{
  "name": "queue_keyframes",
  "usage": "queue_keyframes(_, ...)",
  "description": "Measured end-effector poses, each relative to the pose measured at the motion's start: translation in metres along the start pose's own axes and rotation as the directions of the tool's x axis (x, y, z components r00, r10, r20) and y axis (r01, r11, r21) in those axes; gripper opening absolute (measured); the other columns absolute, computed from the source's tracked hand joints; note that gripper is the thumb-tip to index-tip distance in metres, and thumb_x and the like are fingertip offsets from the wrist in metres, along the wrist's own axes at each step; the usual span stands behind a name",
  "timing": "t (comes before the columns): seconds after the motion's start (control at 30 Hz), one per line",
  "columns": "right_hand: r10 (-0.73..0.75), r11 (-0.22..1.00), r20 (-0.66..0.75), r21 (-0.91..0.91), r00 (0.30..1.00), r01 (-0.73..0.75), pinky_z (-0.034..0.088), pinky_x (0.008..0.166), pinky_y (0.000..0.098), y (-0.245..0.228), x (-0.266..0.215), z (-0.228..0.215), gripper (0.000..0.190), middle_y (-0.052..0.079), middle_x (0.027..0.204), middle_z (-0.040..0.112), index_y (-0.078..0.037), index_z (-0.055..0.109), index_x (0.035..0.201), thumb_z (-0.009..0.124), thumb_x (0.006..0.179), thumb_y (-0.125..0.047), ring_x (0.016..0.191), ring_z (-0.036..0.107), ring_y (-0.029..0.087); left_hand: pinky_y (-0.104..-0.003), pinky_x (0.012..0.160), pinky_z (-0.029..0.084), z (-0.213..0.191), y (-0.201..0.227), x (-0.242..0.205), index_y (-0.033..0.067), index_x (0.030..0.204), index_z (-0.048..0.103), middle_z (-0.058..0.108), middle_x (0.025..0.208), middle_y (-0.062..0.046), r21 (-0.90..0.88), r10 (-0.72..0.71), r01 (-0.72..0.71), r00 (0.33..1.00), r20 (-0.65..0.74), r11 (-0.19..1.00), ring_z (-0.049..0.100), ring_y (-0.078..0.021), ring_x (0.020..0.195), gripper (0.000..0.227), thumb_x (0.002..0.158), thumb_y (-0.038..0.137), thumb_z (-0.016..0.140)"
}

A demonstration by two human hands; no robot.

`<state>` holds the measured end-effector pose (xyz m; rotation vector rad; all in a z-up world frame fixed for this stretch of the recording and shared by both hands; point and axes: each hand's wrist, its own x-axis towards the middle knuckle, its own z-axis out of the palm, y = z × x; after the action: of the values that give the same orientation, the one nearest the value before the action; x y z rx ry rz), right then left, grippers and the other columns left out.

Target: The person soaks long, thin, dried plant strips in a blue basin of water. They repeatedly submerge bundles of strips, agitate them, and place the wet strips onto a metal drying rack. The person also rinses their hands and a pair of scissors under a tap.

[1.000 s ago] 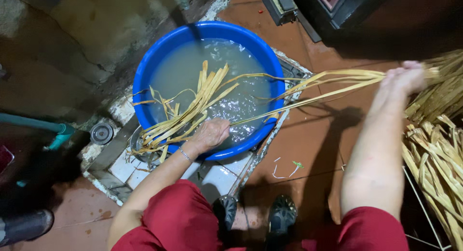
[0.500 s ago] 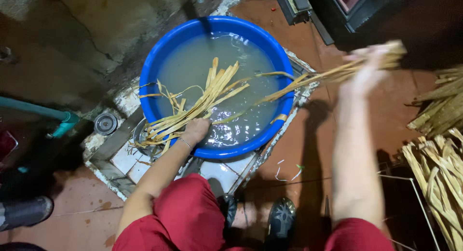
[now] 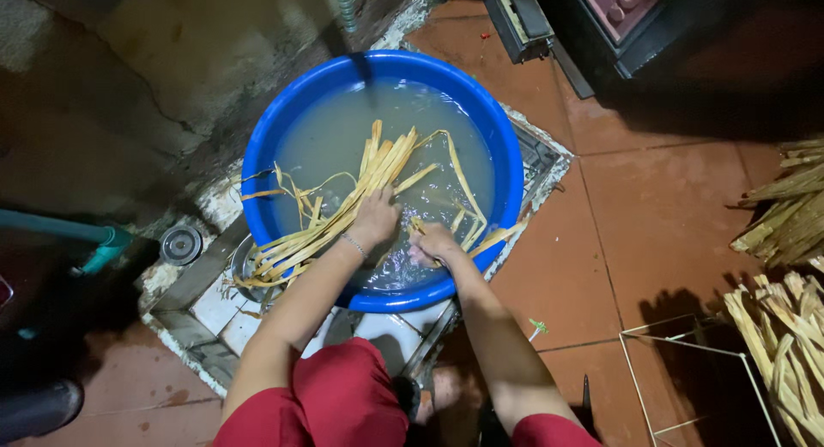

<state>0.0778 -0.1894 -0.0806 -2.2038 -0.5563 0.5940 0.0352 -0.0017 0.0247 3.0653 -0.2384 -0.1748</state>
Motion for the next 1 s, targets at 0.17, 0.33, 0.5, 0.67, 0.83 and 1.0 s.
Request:
queue_keyframes(0.17,0.549,0.482,0.062,0.792,0.834,-0.376,0.036,0.038,0.0306,-0.013,-0.004,-0.041,0.013,0.002,0.063,0.056,-0.009,0.064,0.093,0.070,0.091,-0.020,0.045,0.047,0.012,-0.056,0.099,0.039,0.003,0.005,-0.002,0.0083,0.116,0.070,0.068,0.113,-0.013,-0.281,-0.133,0.091,0.982,-0.132,0.955,0.059,-0.0337,0.117,0.043,0.073,0.010,0.069)
queue_keyframes(0.33,0.383,0.079,0.129,0.982,0.915,-0.171,0.030,0.038,0.0246,-0.018,-0.016,-0.077,0.020,-0.005,0.059,0.043,-0.014,0.065,0.101,0.078,0.091,-0.025,0.042,0.035,0.006,-0.034,0.089,0.056,-0.002,0.026,-0.016,0.0074,0.105,0.071,0.074,0.101,-0.007,-0.855,-0.337,-0.050,0.906,-0.257,0.517,0.072,-0.0212,0.097,0.016,0.089,0.005,0.070)
queue_keyframes(0.5,0.529,0.187,-0.037,0.979,0.848,-0.074,0.031,0.039,0.0269,-0.059,-0.027,-0.095,0.023,0.000,0.067,0.051,-0.008,0.059,0.097,0.077,0.092,-0.022,0.043,0.036,0.007,-0.025,0.075,0.053,0.004,0.048,-0.034,0.0048,0.107,0.069,0.071,0.091,-0.005,-0.968,-0.303,-0.054,0.944,-0.129,0.243,0.065,-0.0086,0.083,0.015,0.092,0.002,0.068)
queue_keyframes(0.67,0.442,0.272,-0.212,0.958,0.872,0.095,0.031,0.040,0.0245,-0.100,-0.059,-0.113,0.018,0.000,0.077,0.060,-0.009,0.066,0.101,0.077,0.089,-0.016,0.048,0.042,0.007,-0.026,0.067,0.048,-0.024,0.061,-0.033,0.0038,0.121,0.062,0.063,0.083,-0.006,-0.981,-0.208,-0.008,0.977,-0.049,0.191,0.055,-0.0087,0.074,0.030,0.093,0.011,0.070)
queue_keyframes(0.83,0.327,0.379,-0.275,0.914,0.904,0.141,0.039,0.049,0.0209,-0.135,-0.081,-0.122,0.016,0.001,0.090,0.066,-0.009,0.070,0.107,0.071,0.095,-0.020,0.070,0.058,0.007,-0.032,0.066,0.053,-0.063,0.081,-0.007,0.0033,0.112,0.074,0.070,0.074,-0.010,-0.925,-0.184,0.081,0.983,0.012,0.370,0.066,-0.0140,0.068,0.032,0.103,0.028,0.054)
queue_keyframes(1.0,0.247,0.334,-0.371,0.900,0.895,0.281,0.061,0.076,0.0290,-0.146,-0.092,-0.136,0.020,0.012,0.101,0.076,-0.002,0.068,0.106,0.055,0.102,-0.017,0.086,0.073,0.019,-0.043,0.072,0.056,-0.087,0.097,0.007,0.0023,0.100,0.068,0.070,0.081,-0.018,-0.870,-0.045,-0.110,0.988,-0.150,0.481,0.071,-0.0302,0.076,0.034,0.102,0.030,0.048)
